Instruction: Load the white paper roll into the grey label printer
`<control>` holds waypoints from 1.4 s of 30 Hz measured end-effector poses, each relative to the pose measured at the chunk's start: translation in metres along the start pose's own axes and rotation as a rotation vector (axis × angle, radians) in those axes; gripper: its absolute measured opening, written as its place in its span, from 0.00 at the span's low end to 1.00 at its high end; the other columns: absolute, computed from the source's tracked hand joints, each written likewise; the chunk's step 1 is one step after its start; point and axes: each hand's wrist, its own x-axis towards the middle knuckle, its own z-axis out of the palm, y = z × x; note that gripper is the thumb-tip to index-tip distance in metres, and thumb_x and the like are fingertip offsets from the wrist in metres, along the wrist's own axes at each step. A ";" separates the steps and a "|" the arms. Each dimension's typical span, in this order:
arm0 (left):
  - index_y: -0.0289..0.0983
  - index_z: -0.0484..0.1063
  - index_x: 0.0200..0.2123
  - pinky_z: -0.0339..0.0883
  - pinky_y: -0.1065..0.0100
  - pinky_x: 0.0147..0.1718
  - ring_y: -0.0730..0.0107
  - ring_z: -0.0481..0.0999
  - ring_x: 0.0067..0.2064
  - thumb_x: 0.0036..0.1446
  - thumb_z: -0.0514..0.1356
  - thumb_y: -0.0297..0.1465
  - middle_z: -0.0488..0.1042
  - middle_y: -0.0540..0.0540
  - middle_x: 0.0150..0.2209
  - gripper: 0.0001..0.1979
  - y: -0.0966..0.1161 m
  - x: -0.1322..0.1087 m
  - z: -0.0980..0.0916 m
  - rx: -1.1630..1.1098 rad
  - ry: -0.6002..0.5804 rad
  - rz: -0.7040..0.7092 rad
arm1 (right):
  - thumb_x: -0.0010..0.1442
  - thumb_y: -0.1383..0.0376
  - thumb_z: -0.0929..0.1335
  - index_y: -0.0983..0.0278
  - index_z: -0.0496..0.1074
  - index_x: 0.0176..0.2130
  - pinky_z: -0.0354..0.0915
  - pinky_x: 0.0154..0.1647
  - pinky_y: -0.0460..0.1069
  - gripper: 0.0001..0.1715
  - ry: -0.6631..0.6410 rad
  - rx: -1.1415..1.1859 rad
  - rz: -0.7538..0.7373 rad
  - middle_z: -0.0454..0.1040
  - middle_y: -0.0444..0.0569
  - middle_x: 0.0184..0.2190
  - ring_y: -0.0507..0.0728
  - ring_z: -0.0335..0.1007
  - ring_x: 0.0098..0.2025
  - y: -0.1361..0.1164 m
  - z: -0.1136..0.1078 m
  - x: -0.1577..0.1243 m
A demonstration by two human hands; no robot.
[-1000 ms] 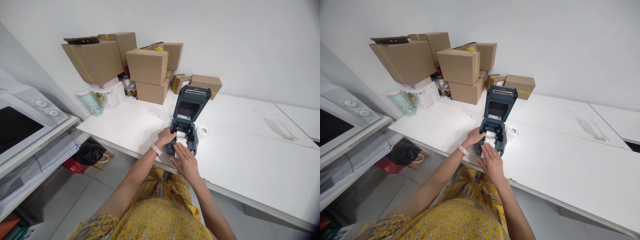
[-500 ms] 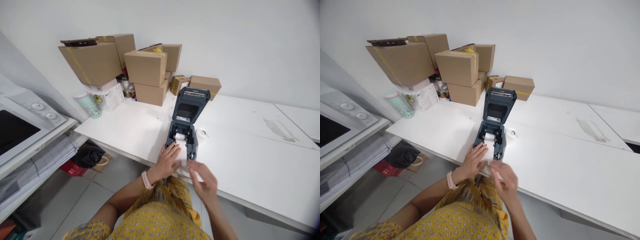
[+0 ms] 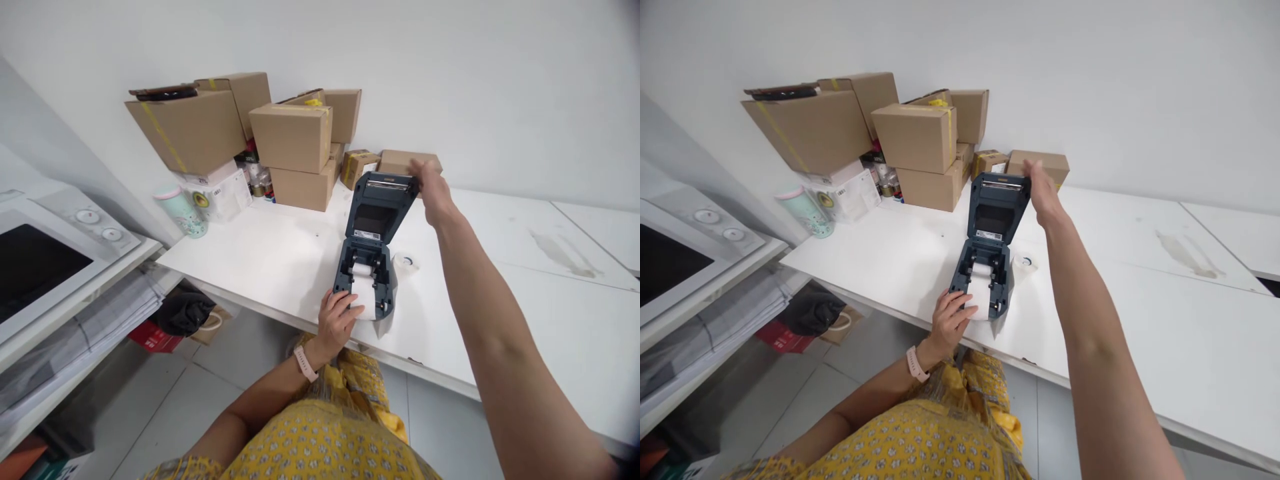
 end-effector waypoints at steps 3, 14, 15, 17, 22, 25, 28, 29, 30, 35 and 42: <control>0.42 0.79 0.42 0.63 0.50 0.62 0.63 0.74 0.53 0.64 0.54 0.24 0.79 0.45 0.46 0.14 0.003 -0.002 0.001 0.010 0.060 -0.001 | 0.72 0.52 0.52 0.77 0.76 0.47 0.66 0.47 0.50 0.37 -0.003 0.030 0.086 0.79 0.61 0.43 0.54 0.73 0.45 -0.009 0.006 -0.013; 0.42 0.79 0.40 0.70 0.56 0.53 0.64 0.71 0.47 0.57 0.62 0.21 0.75 0.44 0.40 0.11 -0.001 -0.014 0.010 0.037 0.239 0.088 | 0.67 0.70 0.60 0.58 0.65 0.64 0.65 0.61 0.63 0.28 0.071 -0.258 -0.362 0.71 0.55 0.60 0.64 0.66 0.62 -0.039 0.015 -0.230; 0.42 0.79 0.40 0.69 0.56 0.52 0.64 0.70 0.47 0.57 0.63 0.21 0.75 0.44 0.40 0.12 -0.001 -0.015 0.009 0.040 0.240 0.092 | 0.66 0.71 0.61 0.58 0.63 0.65 0.65 0.61 0.63 0.30 0.048 -0.286 -0.364 0.71 0.55 0.60 0.64 0.65 0.63 -0.036 0.017 -0.242; 0.42 0.78 0.40 0.69 0.56 0.53 0.64 0.70 0.46 0.56 0.63 0.21 0.75 0.44 0.40 0.12 0.001 -0.018 0.006 0.049 0.236 0.098 | 0.65 0.71 0.62 0.57 0.61 0.66 0.65 0.61 0.63 0.32 0.004 -0.322 -0.354 0.70 0.55 0.61 0.65 0.64 0.64 -0.029 0.020 -0.261; 0.43 0.77 0.38 0.69 0.55 0.52 0.63 0.72 0.48 0.59 0.60 0.25 0.76 0.45 0.41 0.08 0.007 -0.014 -0.011 0.039 0.237 0.119 | 0.65 0.71 0.63 0.58 0.63 0.65 0.64 0.62 0.63 0.31 -0.056 -0.327 -0.304 0.71 0.55 0.61 0.64 0.63 0.65 -0.031 0.021 -0.284; 0.43 0.76 0.40 0.69 0.52 0.51 0.58 0.72 0.50 0.59 0.59 0.29 0.75 0.42 0.44 0.08 0.009 0.018 -0.029 0.039 0.334 0.182 | 0.68 0.71 0.60 0.60 0.71 0.57 0.58 0.63 0.63 0.22 -0.048 -0.329 -0.248 0.76 0.53 0.55 0.61 0.71 0.59 -0.043 0.015 -0.275; 0.41 0.75 0.47 0.66 0.50 0.55 0.57 0.69 0.54 0.59 0.57 0.27 0.73 0.40 0.49 0.13 0.003 0.073 -0.035 0.021 0.422 0.233 | 0.70 0.68 0.58 0.61 0.77 0.40 0.60 0.56 0.58 0.20 -0.073 -0.359 -0.196 0.81 0.49 0.39 0.57 0.75 0.42 -0.055 0.010 -0.248; 0.41 0.74 0.49 0.64 0.49 0.57 0.57 0.69 0.56 0.61 0.55 0.29 0.72 0.40 0.52 0.14 -0.001 0.092 -0.032 0.003 0.419 0.229 | 0.70 0.66 0.57 0.61 0.77 0.34 0.61 0.50 0.56 0.22 -0.103 -0.377 -0.172 0.80 0.49 0.34 0.56 0.74 0.38 -0.057 0.011 -0.236; 0.40 0.73 0.50 0.63 0.48 0.58 0.56 0.67 0.58 0.63 0.53 0.32 0.72 0.40 0.53 0.15 -0.005 0.108 -0.027 -0.015 0.391 0.237 | 0.71 0.64 0.56 0.62 0.75 0.30 0.62 0.45 0.54 0.25 -0.142 -0.393 -0.140 0.78 0.49 0.29 0.55 0.72 0.34 -0.058 0.013 -0.225; 0.36 0.72 0.52 0.59 0.50 0.62 0.56 0.64 0.63 0.68 0.42 0.40 0.71 0.39 0.58 0.24 -0.019 0.146 0.001 -0.068 0.137 0.276 | 0.70 0.56 0.54 0.63 0.70 0.25 0.52 0.27 0.50 0.29 -0.288 -0.431 0.050 0.74 0.50 0.23 0.54 0.64 0.24 -0.048 0.038 -0.178; 0.35 0.72 0.51 0.64 0.52 0.58 0.58 0.69 0.58 0.68 0.44 0.38 0.74 0.39 0.53 0.21 -0.018 0.140 -0.001 -0.117 0.173 0.352 | 0.62 0.59 0.60 0.62 0.70 0.23 0.50 0.28 0.51 0.20 -0.211 -0.480 -0.129 0.74 0.51 0.22 0.56 0.63 0.25 -0.036 0.054 -0.175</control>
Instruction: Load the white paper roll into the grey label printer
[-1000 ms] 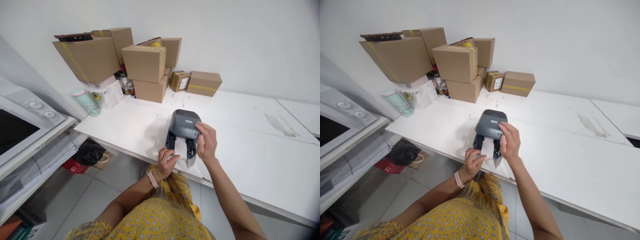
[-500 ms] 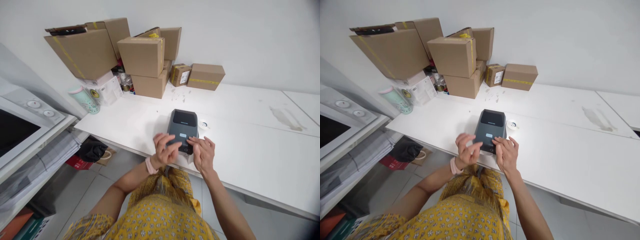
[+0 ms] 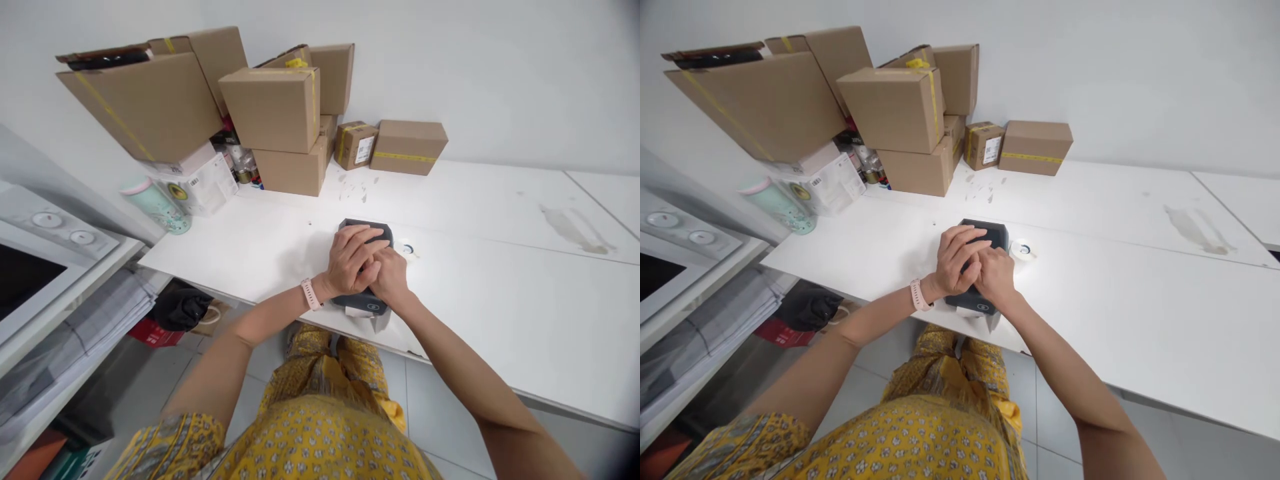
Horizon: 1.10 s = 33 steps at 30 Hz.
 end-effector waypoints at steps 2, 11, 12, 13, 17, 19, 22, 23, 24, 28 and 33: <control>0.35 0.72 0.50 0.65 0.53 0.57 0.58 0.70 0.57 0.66 0.47 0.36 0.75 0.40 0.51 0.19 0.001 -0.001 -0.002 -0.030 0.028 0.015 | 0.63 0.60 0.59 0.62 0.69 0.23 0.52 0.30 0.51 0.21 0.069 -0.008 -0.057 0.74 0.51 0.22 0.56 0.64 0.26 -0.001 -0.001 -0.005; 0.35 0.73 0.46 0.65 0.54 0.54 0.60 0.71 0.53 0.68 0.46 0.37 0.76 0.40 0.47 0.19 -0.004 0.004 -0.001 -0.068 0.026 -0.109 | 0.68 0.60 0.57 0.62 0.69 0.26 0.54 0.31 0.52 0.23 0.106 0.011 0.032 0.71 0.48 0.22 0.55 0.62 0.26 -0.005 -0.006 -0.003; 0.35 0.72 0.44 0.66 0.55 0.52 0.62 0.72 0.50 0.68 0.46 0.37 0.76 0.41 0.44 0.17 0.000 0.000 -0.004 -0.059 0.074 -0.137 | 0.69 0.60 0.57 0.61 0.70 0.25 0.55 0.31 0.51 0.25 0.127 0.047 0.068 0.70 0.47 0.22 0.55 0.62 0.26 -0.007 -0.009 -0.005; 0.36 0.72 0.41 0.66 0.57 0.50 0.64 0.72 0.47 0.68 0.47 0.36 0.76 0.42 0.40 0.15 0.007 -0.006 -0.010 -0.056 0.135 -0.174 | 0.70 0.59 0.56 0.61 0.70 0.26 0.56 0.32 0.51 0.26 0.163 0.099 0.111 0.70 0.47 0.22 0.54 0.63 0.26 -0.009 -0.012 -0.008; 0.40 0.65 0.28 0.65 0.63 0.36 0.70 0.68 0.33 0.68 0.49 0.35 0.69 0.48 0.27 0.15 0.060 -0.065 -0.039 -0.229 0.132 -0.536 | 0.72 0.56 0.57 0.61 0.74 0.30 0.64 0.38 0.51 0.26 0.310 0.383 0.317 0.74 0.47 0.28 0.55 0.71 0.33 -0.022 -0.025 -0.044; 0.39 0.62 0.22 0.62 0.67 0.29 0.74 0.64 0.27 0.67 0.50 0.39 0.63 0.51 0.22 0.21 0.089 -0.097 -0.047 -0.450 -0.064 -0.891 | 0.72 0.56 0.57 0.61 0.75 0.33 0.66 0.43 0.53 0.25 0.333 0.500 0.386 0.77 0.49 0.33 0.57 0.74 0.39 -0.027 -0.028 -0.068; 0.36 0.71 0.27 0.58 0.72 0.23 0.77 0.63 0.23 0.61 0.56 0.46 0.67 0.51 0.23 0.20 0.110 -0.119 -0.046 -0.850 -0.267 -1.364 | 0.72 0.56 0.56 0.62 0.77 0.39 0.67 0.51 0.57 0.26 0.335 0.602 0.409 0.79 0.52 0.41 0.60 0.75 0.47 -0.030 -0.029 -0.092; 0.35 0.74 0.31 0.58 0.73 0.22 0.78 0.65 0.23 0.58 0.59 0.47 0.70 0.50 0.26 0.19 0.110 -0.118 -0.043 -0.953 -0.273 -1.459 | 0.72 0.56 0.56 0.62 0.77 0.41 0.67 0.53 0.57 0.26 0.332 0.615 0.403 0.79 0.52 0.43 0.60 0.75 0.49 -0.030 -0.029 -0.097; 0.35 0.75 0.35 0.59 0.73 0.21 0.77 0.67 0.24 0.55 0.61 0.47 0.72 0.49 0.29 0.20 0.108 -0.114 -0.039 -1.029 -0.257 -1.528 | 0.72 0.56 0.56 0.61 0.77 0.42 0.66 0.55 0.58 0.25 0.326 0.616 0.395 0.79 0.52 0.44 0.60 0.74 0.50 -0.030 -0.028 -0.099; 0.32 0.77 0.34 0.62 0.73 0.21 0.76 0.72 0.23 0.49 0.64 0.45 0.77 0.45 0.30 0.20 0.092 -0.094 -0.025 -1.122 -0.192 -1.721 | 0.72 0.56 0.56 0.61 0.77 0.42 0.65 0.57 0.60 0.24 0.296 0.573 0.366 0.79 0.53 0.46 0.60 0.74 0.52 -0.030 -0.027 -0.102; 0.33 0.75 0.30 0.60 0.72 0.20 0.76 0.71 0.21 0.49 0.65 0.44 0.78 0.45 0.27 0.18 0.091 -0.094 -0.019 -1.109 -0.129 -1.731 | 0.72 0.56 0.56 0.61 0.77 0.41 0.65 0.56 0.61 0.25 0.285 0.547 0.367 0.79 0.54 0.48 0.60 0.73 0.53 -0.031 -0.027 -0.105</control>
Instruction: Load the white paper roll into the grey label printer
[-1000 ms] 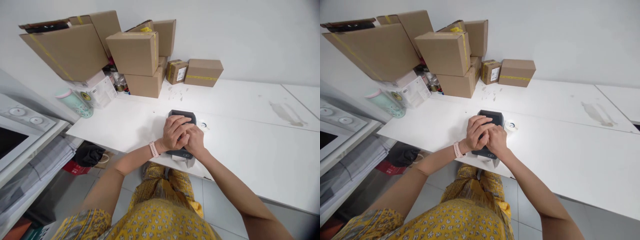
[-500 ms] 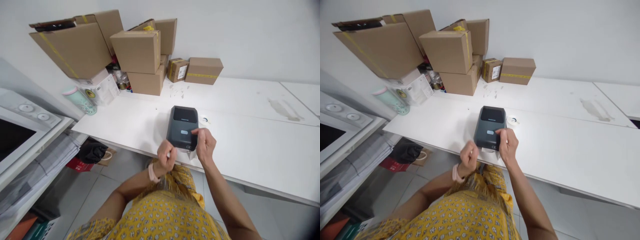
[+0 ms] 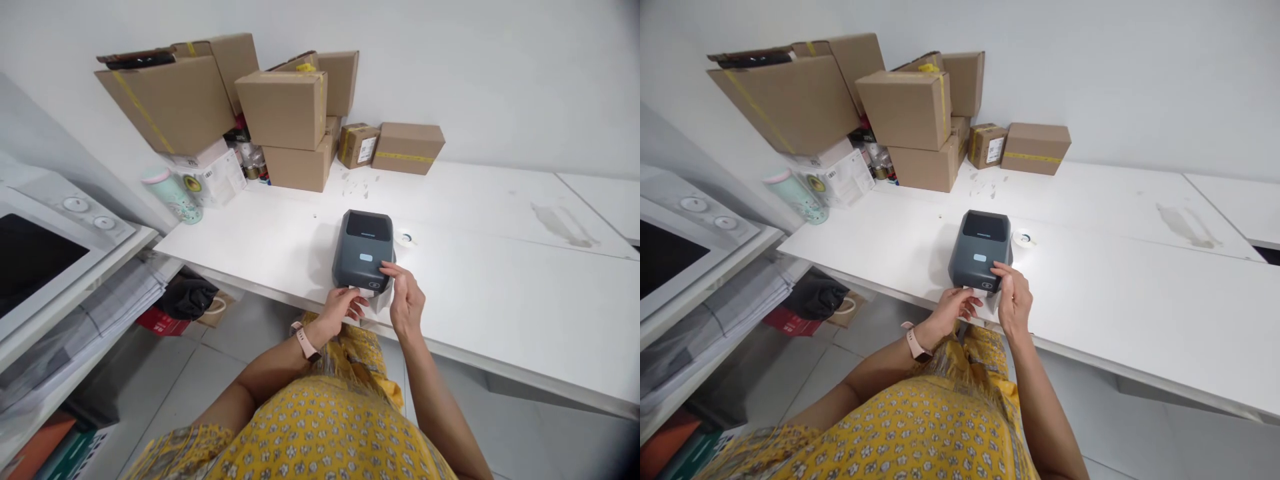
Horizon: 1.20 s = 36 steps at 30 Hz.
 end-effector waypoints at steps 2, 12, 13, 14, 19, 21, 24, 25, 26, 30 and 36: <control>0.33 0.74 0.28 0.59 0.72 0.21 0.77 0.69 0.20 0.50 0.65 0.45 0.76 0.46 0.25 0.19 -0.003 -0.003 0.001 0.013 -0.005 0.065 | 0.72 0.57 0.56 0.62 0.77 0.41 0.65 0.56 0.61 0.25 0.013 0.005 0.003 0.79 0.54 0.48 0.60 0.73 0.53 0.000 0.001 -0.001; 0.34 0.73 0.28 0.55 0.72 0.21 0.78 0.67 0.19 0.56 0.60 0.52 0.71 0.50 0.22 0.25 -0.013 0.003 -0.007 0.204 -0.042 0.201 | 0.71 0.59 0.57 0.59 0.77 0.46 0.63 0.56 0.61 0.21 -0.023 -0.114 -0.099 0.76 0.53 0.51 0.61 0.69 0.55 0.003 0.005 0.001; 0.34 0.73 0.28 0.56 0.72 0.21 0.78 0.67 0.20 0.56 0.59 0.52 0.72 0.50 0.23 0.25 -0.014 0.003 -0.010 0.216 -0.062 0.194 | 0.71 0.60 0.58 0.58 0.76 0.49 0.63 0.56 0.61 0.20 -0.039 -0.165 -0.125 0.75 0.53 0.53 0.62 0.69 0.55 0.004 0.006 0.004; 0.34 0.73 0.29 0.57 0.72 0.21 0.77 0.68 0.20 0.56 0.59 0.52 0.72 0.50 0.23 0.24 -0.014 0.002 -0.013 0.230 -0.085 0.180 | 0.71 0.60 0.58 0.57 0.75 0.51 0.62 0.55 0.61 0.20 -0.054 -0.221 -0.152 0.74 0.52 0.54 0.62 0.69 0.54 0.005 0.007 0.007; 0.34 0.74 0.29 0.62 0.72 0.24 0.76 0.69 0.23 0.58 0.59 0.43 0.72 0.50 0.24 0.17 -0.013 -0.005 -0.037 0.290 -0.052 0.168 | 0.71 0.60 0.59 0.52 0.76 0.51 0.59 0.52 0.60 0.19 -0.116 -0.451 -0.257 0.71 0.49 0.59 0.59 0.69 0.46 0.006 0.012 0.017; 0.35 0.74 0.30 0.63 0.73 0.26 0.76 0.69 0.25 0.60 0.58 0.41 0.72 0.51 0.26 0.16 -0.011 -0.005 -0.047 0.302 0.072 0.246 | 0.70 0.60 0.61 0.52 0.77 0.49 0.54 0.57 0.63 0.16 -0.096 -0.532 -0.294 0.72 0.48 0.59 0.61 0.68 0.51 0.005 0.015 0.018; 0.36 0.75 0.37 0.66 0.72 0.29 0.72 0.73 0.31 0.63 0.55 0.41 0.76 0.48 0.32 0.16 -0.003 0.000 -0.055 0.326 0.290 0.430 | 0.68 0.61 0.64 0.52 0.76 0.48 0.41 0.65 0.68 0.13 -0.071 -0.590 -0.346 0.74 0.46 0.57 0.65 0.63 0.62 0.004 0.019 0.019; 0.37 0.75 0.41 0.69 0.71 0.33 0.70 0.75 0.36 0.64 0.54 0.42 0.77 0.45 0.38 0.16 0.000 0.003 -0.054 0.343 0.346 0.503 | 0.68 0.61 0.64 0.53 0.75 0.47 0.38 0.66 0.69 0.12 -0.074 -0.591 -0.354 0.75 0.46 0.57 0.65 0.60 0.64 0.004 0.020 0.020; 0.37 0.74 0.45 0.71 0.68 0.39 0.67 0.76 0.43 0.65 0.54 0.41 0.77 0.43 0.44 0.16 0.004 0.006 -0.053 0.372 0.376 0.577 | 0.68 0.61 0.64 0.53 0.75 0.46 0.37 0.66 0.69 0.11 -0.079 -0.592 -0.356 0.75 0.46 0.57 0.65 0.58 0.66 0.003 0.021 0.021; 0.40 0.65 0.60 0.62 0.57 0.62 0.61 0.65 0.64 0.67 0.54 0.39 0.66 0.39 0.63 0.21 0.011 0.018 -0.039 0.516 0.313 0.755 | 0.68 0.60 0.64 0.54 0.75 0.47 0.35 0.68 0.69 0.11 -0.077 -0.594 -0.317 0.73 0.46 0.59 0.65 0.55 0.68 0.004 0.023 0.019; 0.43 0.54 0.69 0.51 0.54 0.69 0.58 0.55 0.71 0.67 0.54 0.43 0.55 0.40 0.70 0.30 0.002 0.011 -0.023 0.478 0.251 0.638 | 0.71 0.55 0.58 0.51 0.63 0.63 0.36 0.68 0.70 0.25 -0.180 -0.545 -0.067 0.57 0.51 0.70 0.64 0.49 0.71 0.006 0.020 -0.011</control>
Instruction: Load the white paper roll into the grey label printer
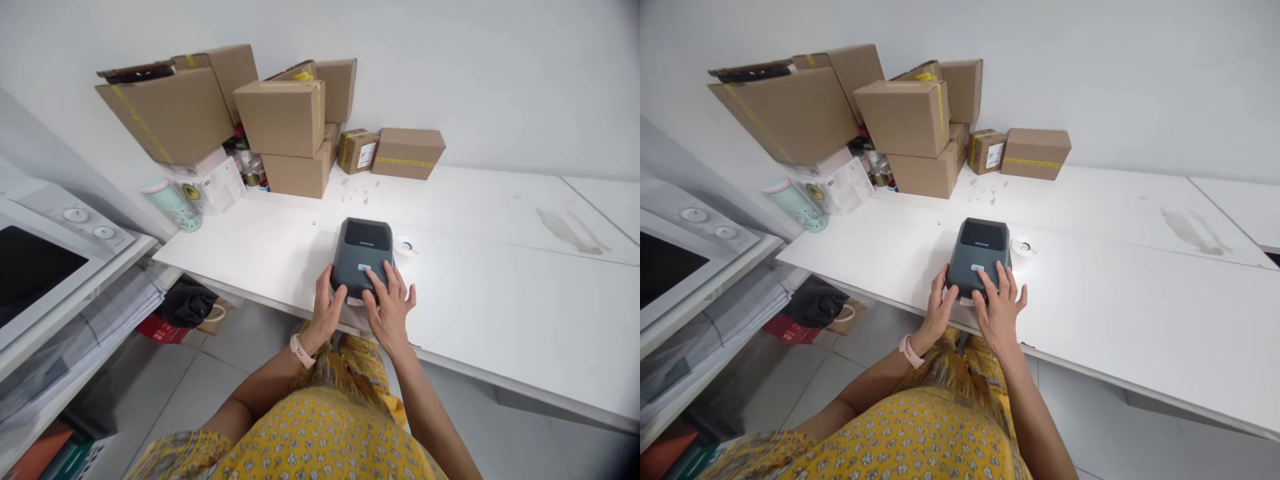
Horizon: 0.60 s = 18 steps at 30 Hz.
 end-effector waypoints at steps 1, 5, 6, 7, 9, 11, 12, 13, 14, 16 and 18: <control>0.44 0.53 0.69 0.49 0.55 0.70 0.58 0.53 0.72 0.67 0.54 0.43 0.53 0.40 0.71 0.31 0.000 -0.002 0.000 -0.013 -0.009 -0.018 | 0.71 0.54 0.57 0.51 0.59 0.66 0.36 0.68 0.71 0.27 -0.016 0.041 0.046 0.53 0.52 0.72 0.63 0.49 0.72 0.000 0.001 -0.006; 0.45 0.52 0.70 0.44 0.55 0.71 0.58 0.48 0.73 0.67 0.53 0.45 0.49 0.44 0.73 0.32 0.003 -0.002 -0.001 -0.049 -0.018 0.008 | 0.71 0.54 0.56 0.53 0.48 0.71 0.36 0.69 0.72 0.33 0.015 0.208 0.143 0.51 0.56 0.72 0.63 0.46 0.73 0.000 -0.003 -0.016; 0.46 0.53 0.70 0.44 0.55 0.72 0.58 0.47 0.74 0.67 0.53 0.46 0.49 0.45 0.73 0.32 0.005 0.001 -0.002 -0.064 -0.019 0.022 | 0.71 0.54 0.55 0.53 0.47 0.71 0.36 0.69 0.73 0.33 0.024 0.228 0.133 0.53 0.56 0.72 0.63 0.46 0.73 0.000 -0.007 -0.014; 0.46 0.54 0.70 0.43 0.55 0.72 0.58 0.47 0.74 0.67 0.53 0.46 0.49 0.46 0.73 0.31 0.008 0.005 -0.003 -0.082 -0.021 0.037 | 0.71 0.54 0.55 0.52 0.47 0.71 0.37 0.69 0.73 0.33 0.031 0.237 0.114 0.55 0.55 0.71 0.63 0.46 0.73 0.000 -0.011 -0.009; 0.46 0.56 0.68 0.45 0.56 0.71 0.58 0.49 0.73 0.67 0.52 0.46 0.52 0.46 0.72 0.30 0.016 0.017 -0.005 -0.133 -0.025 0.070 | 0.70 0.55 0.55 0.52 0.47 0.71 0.39 0.69 0.74 0.33 0.051 0.234 0.063 0.56 0.55 0.70 0.64 0.47 0.73 -0.001 -0.021 0.007; 0.44 0.60 0.66 0.49 0.57 0.70 0.59 0.54 0.72 0.68 0.52 0.45 0.57 0.45 0.70 0.27 0.026 0.034 -0.007 -0.190 -0.026 0.126 | 0.70 0.54 0.55 0.53 0.47 0.71 0.43 0.68 0.73 0.33 0.080 0.222 0.008 0.55 0.55 0.71 0.65 0.48 0.73 -0.001 -0.030 0.029; 0.43 0.62 0.65 0.52 0.58 0.69 0.60 0.58 0.70 0.68 0.51 0.45 0.60 0.45 0.69 0.26 0.029 0.043 -0.007 -0.213 -0.017 0.158 | 0.70 0.54 0.55 0.53 0.47 0.71 0.45 0.68 0.72 0.34 0.094 0.220 -0.023 0.53 0.56 0.72 0.65 0.48 0.73 -0.001 -0.034 0.042; 0.42 0.64 0.64 0.54 0.59 0.68 0.60 0.61 0.69 0.68 0.51 0.44 0.63 0.44 0.67 0.25 0.032 0.052 -0.007 -0.227 -0.004 0.184 | 0.70 0.54 0.55 0.54 0.46 0.72 0.47 0.68 0.71 0.34 0.107 0.221 -0.058 0.50 0.56 0.72 0.65 0.47 0.73 -0.001 -0.036 0.055; 0.41 0.64 0.62 0.56 0.59 0.67 0.61 0.63 0.68 0.68 0.51 0.43 0.66 0.42 0.66 0.24 0.033 0.062 -0.006 -0.225 0.014 0.198 | 0.70 0.54 0.55 0.55 0.44 0.72 0.48 0.68 0.70 0.35 0.121 0.222 -0.095 0.48 0.57 0.73 0.65 0.46 0.73 0.000 -0.038 0.069; 0.39 0.64 0.61 0.59 0.59 0.64 0.61 0.65 0.66 0.67 0.53 0.40 0.67 0.40 0.64 0.22 0.028 0.079 -0.003 -0.165 0.063 0.170 | 0.70 0.53 0.55 0.58 0.40 0.73 0.50 0.68 0.68 0.38 0.155 0.212 -0.164 0.44 0.58 0.74 0.65 0.43 0.74 0.001 -0.038 0.097; 0.37 0.63 0.61 0.60 0.59 0.63 0.59 0.65 0.66 0.64 0.55 0.36 0.67 0.37 0.64 0.23 0.019 0.092 0.001 -0.037 0.080 0.073 | 0.70 0.53 0.54 0.60 0.36 0.73 0.50 0.68 0.67 0.39 0.191 0.173 -0.205 0.41 0.60 0.74 0.65 0.39 0.75 0.001 -0.036 0.125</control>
